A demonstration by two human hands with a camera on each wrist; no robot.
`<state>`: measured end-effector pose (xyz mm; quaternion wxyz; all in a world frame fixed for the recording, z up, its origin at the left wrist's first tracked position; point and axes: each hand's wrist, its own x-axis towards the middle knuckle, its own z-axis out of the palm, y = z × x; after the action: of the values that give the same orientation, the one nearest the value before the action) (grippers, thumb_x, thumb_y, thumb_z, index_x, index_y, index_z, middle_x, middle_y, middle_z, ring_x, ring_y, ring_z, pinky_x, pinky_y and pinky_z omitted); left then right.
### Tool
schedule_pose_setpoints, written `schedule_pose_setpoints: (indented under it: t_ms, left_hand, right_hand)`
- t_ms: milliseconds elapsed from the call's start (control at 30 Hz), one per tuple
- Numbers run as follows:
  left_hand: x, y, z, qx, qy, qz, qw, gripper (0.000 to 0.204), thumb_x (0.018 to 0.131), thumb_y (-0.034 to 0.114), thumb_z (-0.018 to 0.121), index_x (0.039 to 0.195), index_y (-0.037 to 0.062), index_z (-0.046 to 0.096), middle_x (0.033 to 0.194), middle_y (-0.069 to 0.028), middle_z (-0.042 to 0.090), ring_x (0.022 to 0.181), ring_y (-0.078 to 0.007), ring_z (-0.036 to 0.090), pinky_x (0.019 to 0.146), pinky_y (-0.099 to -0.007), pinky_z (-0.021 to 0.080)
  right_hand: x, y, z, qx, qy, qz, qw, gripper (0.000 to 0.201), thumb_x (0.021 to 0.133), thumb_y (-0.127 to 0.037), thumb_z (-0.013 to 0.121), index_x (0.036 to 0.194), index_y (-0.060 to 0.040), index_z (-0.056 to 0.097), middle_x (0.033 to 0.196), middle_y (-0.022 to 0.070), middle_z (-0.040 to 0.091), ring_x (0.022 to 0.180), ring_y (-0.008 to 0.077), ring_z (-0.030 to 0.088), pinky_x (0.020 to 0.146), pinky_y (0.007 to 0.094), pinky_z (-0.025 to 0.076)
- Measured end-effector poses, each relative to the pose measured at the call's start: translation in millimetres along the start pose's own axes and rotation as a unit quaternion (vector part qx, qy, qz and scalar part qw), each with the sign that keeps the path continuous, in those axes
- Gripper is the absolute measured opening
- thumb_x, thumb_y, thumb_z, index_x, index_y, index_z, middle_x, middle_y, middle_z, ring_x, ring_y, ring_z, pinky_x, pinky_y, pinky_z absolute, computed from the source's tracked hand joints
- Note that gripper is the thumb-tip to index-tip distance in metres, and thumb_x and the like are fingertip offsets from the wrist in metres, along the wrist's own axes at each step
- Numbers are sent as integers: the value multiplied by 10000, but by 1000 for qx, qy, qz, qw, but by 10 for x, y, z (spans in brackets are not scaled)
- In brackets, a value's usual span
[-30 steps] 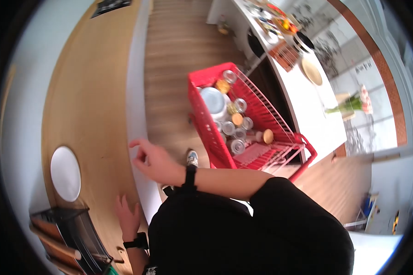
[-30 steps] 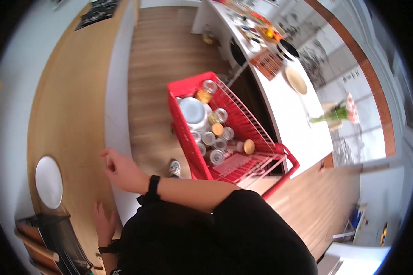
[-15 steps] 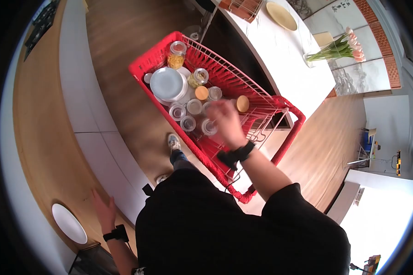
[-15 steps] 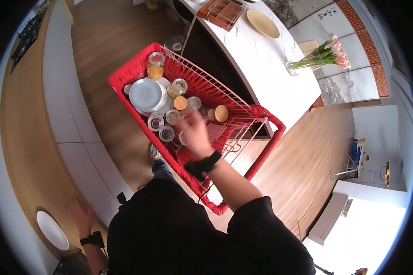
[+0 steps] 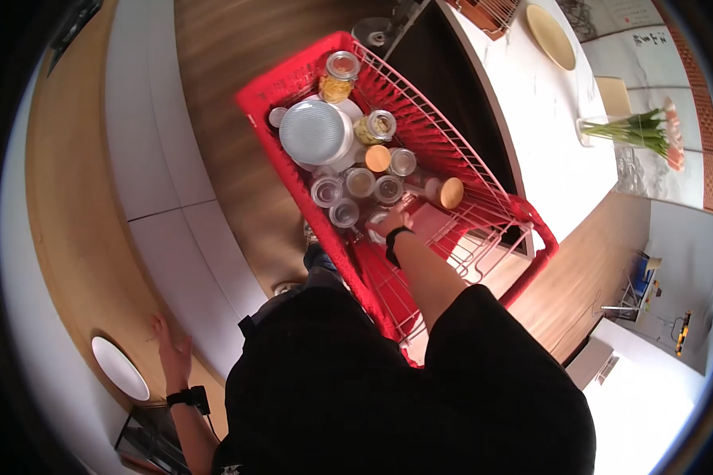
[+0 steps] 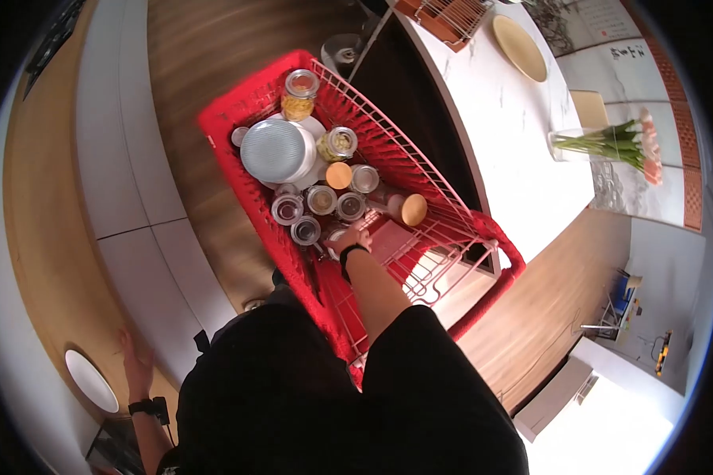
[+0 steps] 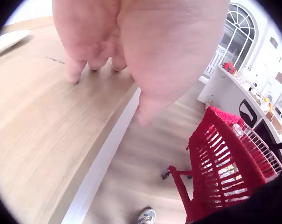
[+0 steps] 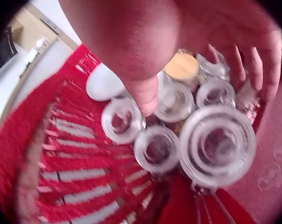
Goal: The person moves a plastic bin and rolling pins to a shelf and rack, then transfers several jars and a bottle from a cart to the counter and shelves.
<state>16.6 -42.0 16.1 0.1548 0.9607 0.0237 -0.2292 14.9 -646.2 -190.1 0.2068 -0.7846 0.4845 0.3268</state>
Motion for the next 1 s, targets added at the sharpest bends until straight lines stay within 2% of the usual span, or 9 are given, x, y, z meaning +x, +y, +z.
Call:
schedule_pose_setpoints:
  t_ms: [133,200,233,467,633,867,933,967,1000]
  left_hand:
    - [-9,61,-35,-5,-17,-7,1000,987,873,42,711,1655,159,122,1692,-242,133,1550,-457,137,1237,-490,264]
    - [-29,53,-15,-6,-15,-9,1000,986,874,39,708,1656,161,120,1692,-244,128,1550,-458,132,1236,-492,266]
    - [-28,45,-4,-8,-12,-5,1000,985,876,36,704,1656,162,117,1692,-245,123,1550,-458,128,1235,-494,268]
    - [-54,42,-48,-18,-30,-1,999,977,894,39,690,1658,170,95,1693,-248,103,1550,-463,97,1235,-500,270]
    - [-47,158,-67,-28,-28,-25,999,965,911,70,683,1659,176,82,1692,-252,100,1544,-487,92,1232,-518,269]
    - [-32,171,-95,-36,6,-22,999,920,921,125,685,1654,147,128,1675,-288,131,1537,-493,128,1224,-515,281]
    - [11,132,-177,-10,-29,-19,999,892,920,158,698,1639,99,173,1650,-305,203,1517,-487,214,1210,-500,311]
    - [40,124,-209,-17,-22,-21,999,892,920,158,698,1639,99,173,1650,-305,203,1517,-487,214,1210,-500,311]
    - [63,118,-245,0,-30,-36,999,859,916,178,707,1618,74,223,1627,-294,268,1489,-478,279,1192,-495,336]
  right_hand:
    - [-172,19,255,55,-9,34,998,1401,656,-495,929,1630,-83,11,1511,315,397,1366,494,455,1109,546,432]
    - [-266,-45,271,118,54,42,991,1363,666,-381,944,1642,-161,17,1488,296,414,1342,508,464,1096,563,441]
    - [-249,-34,369,132,103,28,985,1327,650,-309,958,1641,-268,78,1481,256,390,1300,503,488,1041,550,495]
    - [-249,-56,328,58,85,13,995,1087,674,-296,940,1556,-330,306,1436,248,395,1272,516,486,1017,555,516]
    - [-431,-72,36,0,70,-39,997,988,703,-341,909,1528,-332,365,1454,267,355,1303,523,450,1002,556,531]
    - [-937,7,-686,-71,128,-116,982,947,708,-431,879,1516,-312,400,1380,269,415,1265,529,468,1000,573,521]
    - [-1275,-44,-1069,-89,166,-190,964,891,701,-478,872,1473,-286,470,1343,274,455,1231,521,492,970,578,522]
    - [-1413,-60,-1235,-97,191,-224,951,869,695,-482,875,1448,-268,500,1316,268,472,1218,515,501,959,573,523]
    - [-1564,-81,-1397,-106,215,-259,936,847,688,-486,878,1423,-250,529,1289,263,490,1205,509,511,948,568,525]
